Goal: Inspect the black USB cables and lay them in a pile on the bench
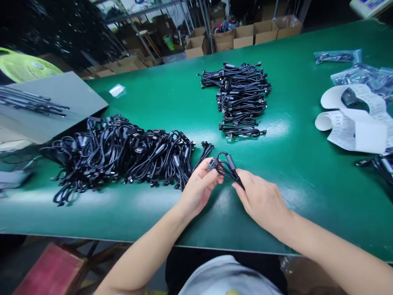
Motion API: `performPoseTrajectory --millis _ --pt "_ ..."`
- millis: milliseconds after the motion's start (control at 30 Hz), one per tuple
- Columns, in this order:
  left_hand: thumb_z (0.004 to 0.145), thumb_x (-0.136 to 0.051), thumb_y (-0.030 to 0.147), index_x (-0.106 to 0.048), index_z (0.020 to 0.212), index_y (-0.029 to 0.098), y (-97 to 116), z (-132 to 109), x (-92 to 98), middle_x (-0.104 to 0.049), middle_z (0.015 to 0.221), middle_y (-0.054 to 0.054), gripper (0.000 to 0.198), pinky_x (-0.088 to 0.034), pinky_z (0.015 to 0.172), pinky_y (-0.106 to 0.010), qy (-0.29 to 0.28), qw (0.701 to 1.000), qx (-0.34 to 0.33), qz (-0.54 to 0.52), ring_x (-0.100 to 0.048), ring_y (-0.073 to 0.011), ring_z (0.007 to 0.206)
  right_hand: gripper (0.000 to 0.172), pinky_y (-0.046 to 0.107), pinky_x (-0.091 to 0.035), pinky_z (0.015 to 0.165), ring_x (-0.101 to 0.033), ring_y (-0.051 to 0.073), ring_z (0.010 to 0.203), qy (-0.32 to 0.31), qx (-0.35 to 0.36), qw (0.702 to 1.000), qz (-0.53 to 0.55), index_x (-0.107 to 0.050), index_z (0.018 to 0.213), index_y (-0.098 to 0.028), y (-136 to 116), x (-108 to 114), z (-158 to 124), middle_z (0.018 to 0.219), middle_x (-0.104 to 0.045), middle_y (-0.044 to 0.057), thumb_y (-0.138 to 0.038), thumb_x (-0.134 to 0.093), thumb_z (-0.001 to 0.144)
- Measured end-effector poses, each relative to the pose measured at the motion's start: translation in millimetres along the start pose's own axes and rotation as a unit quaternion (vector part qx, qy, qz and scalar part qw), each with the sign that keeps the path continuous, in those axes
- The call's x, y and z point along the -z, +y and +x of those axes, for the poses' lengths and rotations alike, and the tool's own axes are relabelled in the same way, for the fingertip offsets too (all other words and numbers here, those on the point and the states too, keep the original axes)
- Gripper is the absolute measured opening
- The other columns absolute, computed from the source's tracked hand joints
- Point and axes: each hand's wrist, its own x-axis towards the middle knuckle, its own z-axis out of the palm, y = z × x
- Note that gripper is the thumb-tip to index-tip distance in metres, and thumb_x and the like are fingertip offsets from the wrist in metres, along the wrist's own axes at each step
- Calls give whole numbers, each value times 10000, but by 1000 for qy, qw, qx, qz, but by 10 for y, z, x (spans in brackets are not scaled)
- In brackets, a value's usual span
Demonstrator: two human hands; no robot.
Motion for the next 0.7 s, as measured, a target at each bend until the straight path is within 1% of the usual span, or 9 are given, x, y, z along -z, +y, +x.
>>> performPoseTrajectory --millis 167,267,333,400,467,533,600,700 --pt "797 -780 319 -631 1021 189 16 -8 4 -624 889 4 299 -445 720 -212 -1 1000 13 3 -556 -88 749 268 297 -492 618 -705 205 746 19 20 1000 -12 -507 1194 -135 0 -6 10 916 -723 91 -321 -366 1062" --pt "821 -752 322 -634 1044 196 14 -12 15 -627 920 -6 282 -448 739 -222 -10 1000 14 -2 -566 -105 795 252 302 -475 647 -689 196 764 26 31 999 -36 -515 1191 -123 19 -16 3 939 -714 92 -303 -409 1052" --pt "817 -747 310 -629 1111 212 25 -17 24 -637 1012 -19 332 -456 807 -240 -22 1000 -7 7 -579 -127 887 253 315 -441 640 -660 191 734 24 38 997 -69 -517 1218 -122 17 -13 -1 886 -690 64 -288 -456 1038" --pt "769 -785 279 -623 1115 218 49 -19 34 -634 1064 -20 386 -447 870 -252 -34 998 -39 35 -574 -140 951 261 328 -396 618 -615 184 680 21 51 994 -99 -522 1241 -129 -4 -5 -5 799 -642 29 -275 -484 1028" --pt "729 -817 251 -625 1000 200 77 -14 46 -630 971 -1 336 -434 832 -233 -27 995 -52 80 -558 -121 875 253 335 -366 609 -574 178 647 13 73 992 -106 -536 1235 -135 -35 3 -11 743 -594 8 -269 -490 1025" --pt "737 -811 247 -605 886 184 100 -2 60 -606 848 21 262 -412 749 -216 -13 992 -42 116 -518 -95 759 238 337 -359 619 -558 177 653 4 88 991 -97 -554 1211 -133 -61 6 -19 737 -581 7 -265 -496 1021" --pt "757 -795 254 -602 858 178 111 11 76 -601 804 24 231 -403 725 -217 -11 992 -33 122 -504 -90 721 229 338 -358 628 -549 178 664 -7 92 992 -90 -568 1193 -135 -71 7 -28 745 -579 9 -265 -509 1014" --pt "768 -791 263 -634 895 174 103 24 101 -661 860 -4 220 -432 782 -235 -22 994 -31 104 -567 -113 791 216 338 -360 635 -542 176 668 -10 85 993 -81 -580 1173 -140 -63 9 -39 746 -569 5 -268 -520 1009"
